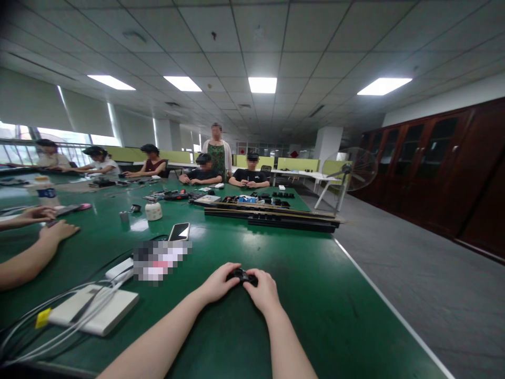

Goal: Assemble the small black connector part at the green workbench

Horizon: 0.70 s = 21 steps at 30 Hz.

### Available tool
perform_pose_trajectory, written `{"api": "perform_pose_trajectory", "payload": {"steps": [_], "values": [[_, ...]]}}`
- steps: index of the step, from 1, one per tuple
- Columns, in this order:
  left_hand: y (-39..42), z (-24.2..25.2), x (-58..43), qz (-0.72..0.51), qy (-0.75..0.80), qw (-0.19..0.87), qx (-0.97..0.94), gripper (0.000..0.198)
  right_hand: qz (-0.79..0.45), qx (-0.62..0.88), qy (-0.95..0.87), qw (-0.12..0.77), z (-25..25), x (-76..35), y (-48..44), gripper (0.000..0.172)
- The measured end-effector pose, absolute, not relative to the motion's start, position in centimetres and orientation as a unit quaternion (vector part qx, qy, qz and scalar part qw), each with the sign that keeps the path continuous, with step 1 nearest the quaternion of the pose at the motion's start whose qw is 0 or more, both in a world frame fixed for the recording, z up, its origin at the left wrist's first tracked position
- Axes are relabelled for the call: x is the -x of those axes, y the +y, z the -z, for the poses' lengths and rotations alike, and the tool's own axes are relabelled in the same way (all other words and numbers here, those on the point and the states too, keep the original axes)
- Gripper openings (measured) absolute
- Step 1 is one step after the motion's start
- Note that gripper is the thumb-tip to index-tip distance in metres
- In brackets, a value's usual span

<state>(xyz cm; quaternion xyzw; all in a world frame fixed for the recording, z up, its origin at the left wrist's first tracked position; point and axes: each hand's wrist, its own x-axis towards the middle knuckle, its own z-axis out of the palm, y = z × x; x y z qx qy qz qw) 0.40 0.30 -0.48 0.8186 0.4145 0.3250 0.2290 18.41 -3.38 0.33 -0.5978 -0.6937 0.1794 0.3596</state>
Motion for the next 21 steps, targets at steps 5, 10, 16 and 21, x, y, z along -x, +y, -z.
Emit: {"api": "perform_pose_trajectory", "payload": {"steps": [5, 10, 16, 21], "values": [[0.42, 0.53, -0.55, -0.326, 0.416, 0.235, -0.816, 0.04, -0.179, 0.604, -0.691, 0.354, -0.61, -18.32, -3.6, 0.028], [0.33, 0.36, -0.64, -0.323, 0.426, 0.242, -0.81, 0.039, -0.181, 0.606, -0.691, 0.351, -0.78, -18.24, -3.74, 0.026], [0.44, 0.6, -0.53, -0.325, 0.424, 0.246, -0.809, 0.042, -0.175, 0.616, -0.687, 0.344, -1.06, -18.03, -3.99, 0.025], [0.47, 0.74, -0.48, -0.331, 0.418, 0.252, -0.808, 0.041, -0.169, 0.61, -0.689, 0.353, -1.21, -17.93, -4.21, 0.022]]}}
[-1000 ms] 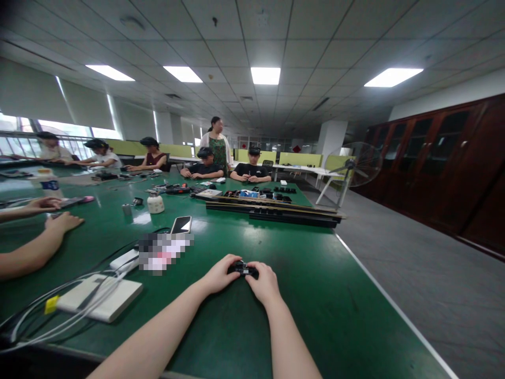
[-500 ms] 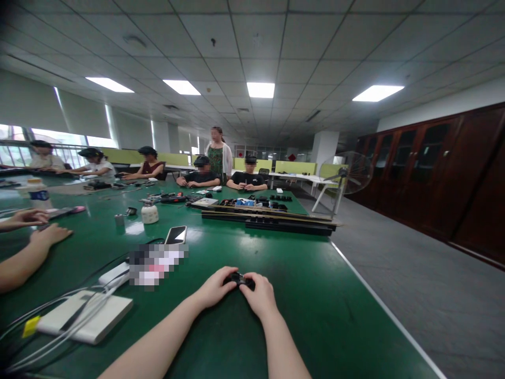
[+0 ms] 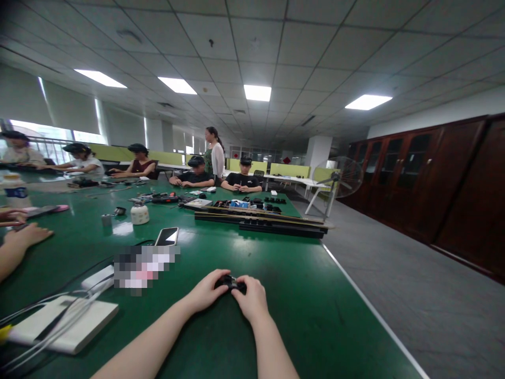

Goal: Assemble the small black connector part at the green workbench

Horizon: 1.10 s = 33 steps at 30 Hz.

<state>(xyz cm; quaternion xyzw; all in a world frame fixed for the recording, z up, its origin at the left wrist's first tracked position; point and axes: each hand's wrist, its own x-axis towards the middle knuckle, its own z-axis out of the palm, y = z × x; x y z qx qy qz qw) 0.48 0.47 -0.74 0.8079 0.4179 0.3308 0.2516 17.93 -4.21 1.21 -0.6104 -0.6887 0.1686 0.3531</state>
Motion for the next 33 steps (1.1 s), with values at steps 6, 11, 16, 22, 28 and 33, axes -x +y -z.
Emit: {"api": "perform_pose_trajectory", "payload": {"steps": [6, 11, 16, 22, 28, 33], "values": [[0.3, 0.63, -0.45, -0.331, 0.42, 0.261, -0.804, 0.045, -0.165, 0.605, -0.689, 0.364, -1.05, -18.0, -4.14, 0.019], [0.37, 0.9, -0.46, -0.339, 0.416, 0.257, -0.804, 0.046, -0.167, 0.602, -0.692, 0.361, -0.91, -18.1, -4.0, 0.02], [0.49, 1.02, -0.48, -0.339, 0.414, 0.248, -0.807, 0.046, -0.165, 0.602, -0.694, 0.358, -0.69, -18.16, -3.8, 0.021], [0.43, 0.8, -0.44, -0.33, 0.413, 0.24, -0.814, 0.042, -0.167, 0.593, -0.691, 0.378, -0.64, -18.18, -3.74, 0.019], [0.41, 0.77, -0.42, -0.332, 0.41, 0.234, -0.817, 0.04, -0.171, 0.588, -0.676, 0.411, -0.77, -18.24, -3.68, 0.02], [0.44, 0.77, -0.44, -0.334, 0.41, 0.234, -0.816, 0.04, -0.16, 0.593, -0.655, 0.441, -0.89, -18.36, -3.72, 0.022]]}}
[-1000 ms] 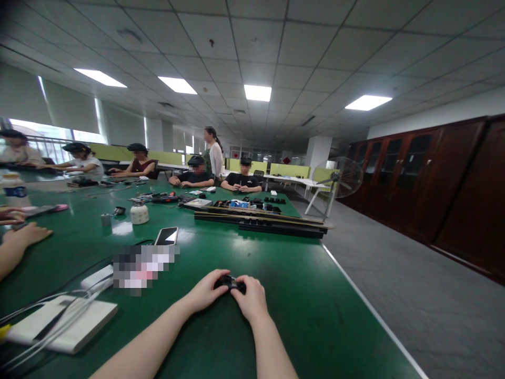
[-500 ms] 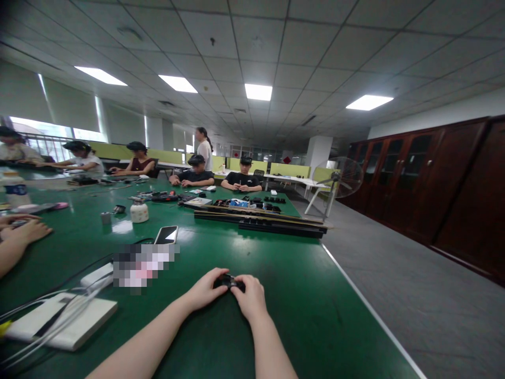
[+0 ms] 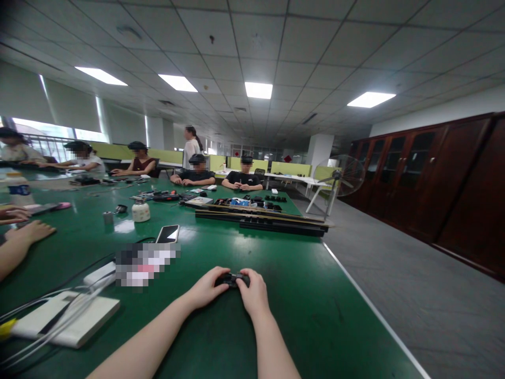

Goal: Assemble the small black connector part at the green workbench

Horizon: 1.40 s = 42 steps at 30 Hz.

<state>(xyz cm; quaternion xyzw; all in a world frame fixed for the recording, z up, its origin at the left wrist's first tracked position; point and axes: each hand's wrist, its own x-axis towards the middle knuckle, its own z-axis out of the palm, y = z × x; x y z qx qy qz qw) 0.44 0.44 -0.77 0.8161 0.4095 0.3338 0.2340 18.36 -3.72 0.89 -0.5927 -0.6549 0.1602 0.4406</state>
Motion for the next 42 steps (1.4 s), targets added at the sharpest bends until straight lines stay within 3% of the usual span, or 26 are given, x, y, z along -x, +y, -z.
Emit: {"api": "perform_pose_trajectory", "payload": {"steps": [22, 42], "values": [[0.49, 0.81, -0.35, -0.328, 0.418, 0.235, -0.814, 0.041, -0.142, 0.606, -0.582, 0.524, -0.9, -18.76, -3.29, 0.035], [0.08, 0.03, -0.48, -0.312, 0.429, 0.239, -0.813, 0.041, -0.113, 0.599, -0.539, 0.582, -0.79, -18.92, -3.0, 0.036]]}}
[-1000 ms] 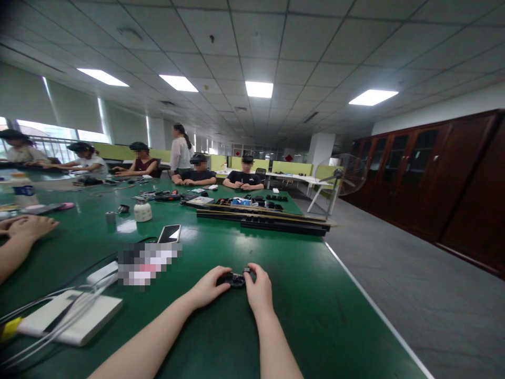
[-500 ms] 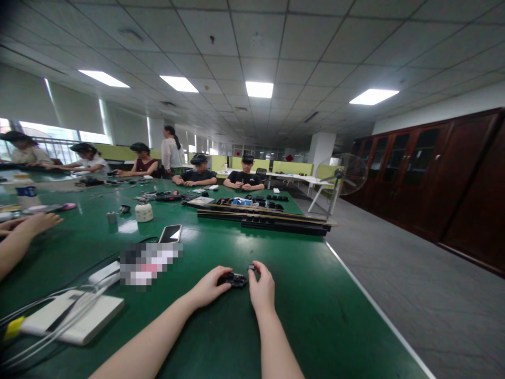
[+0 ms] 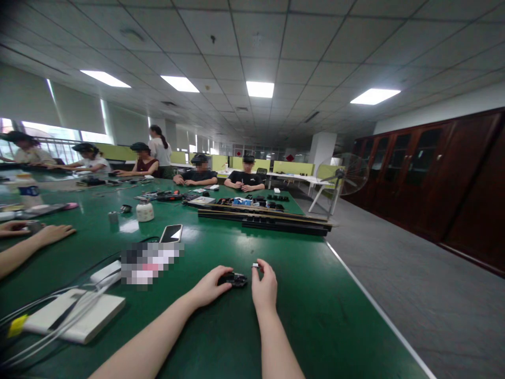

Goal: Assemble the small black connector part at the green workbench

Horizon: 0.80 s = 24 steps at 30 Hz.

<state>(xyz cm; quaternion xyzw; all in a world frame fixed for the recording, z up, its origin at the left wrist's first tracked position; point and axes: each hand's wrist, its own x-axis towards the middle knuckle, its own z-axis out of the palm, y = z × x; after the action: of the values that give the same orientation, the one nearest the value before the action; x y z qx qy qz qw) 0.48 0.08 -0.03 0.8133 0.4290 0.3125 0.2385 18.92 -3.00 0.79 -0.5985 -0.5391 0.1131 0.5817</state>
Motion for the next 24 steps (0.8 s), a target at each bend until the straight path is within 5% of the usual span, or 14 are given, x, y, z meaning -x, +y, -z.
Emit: {"api": "perform_pose_trajectory", "payload": {"steps": [24], "values": [[0.12, -0.03, -0.41, -0.312, 0.425, 0.235, -0.816, 0.041, -0.091, 0.591, -0.528, 0.604, -0.54, -19.14, -2.78, 0.034]]}}
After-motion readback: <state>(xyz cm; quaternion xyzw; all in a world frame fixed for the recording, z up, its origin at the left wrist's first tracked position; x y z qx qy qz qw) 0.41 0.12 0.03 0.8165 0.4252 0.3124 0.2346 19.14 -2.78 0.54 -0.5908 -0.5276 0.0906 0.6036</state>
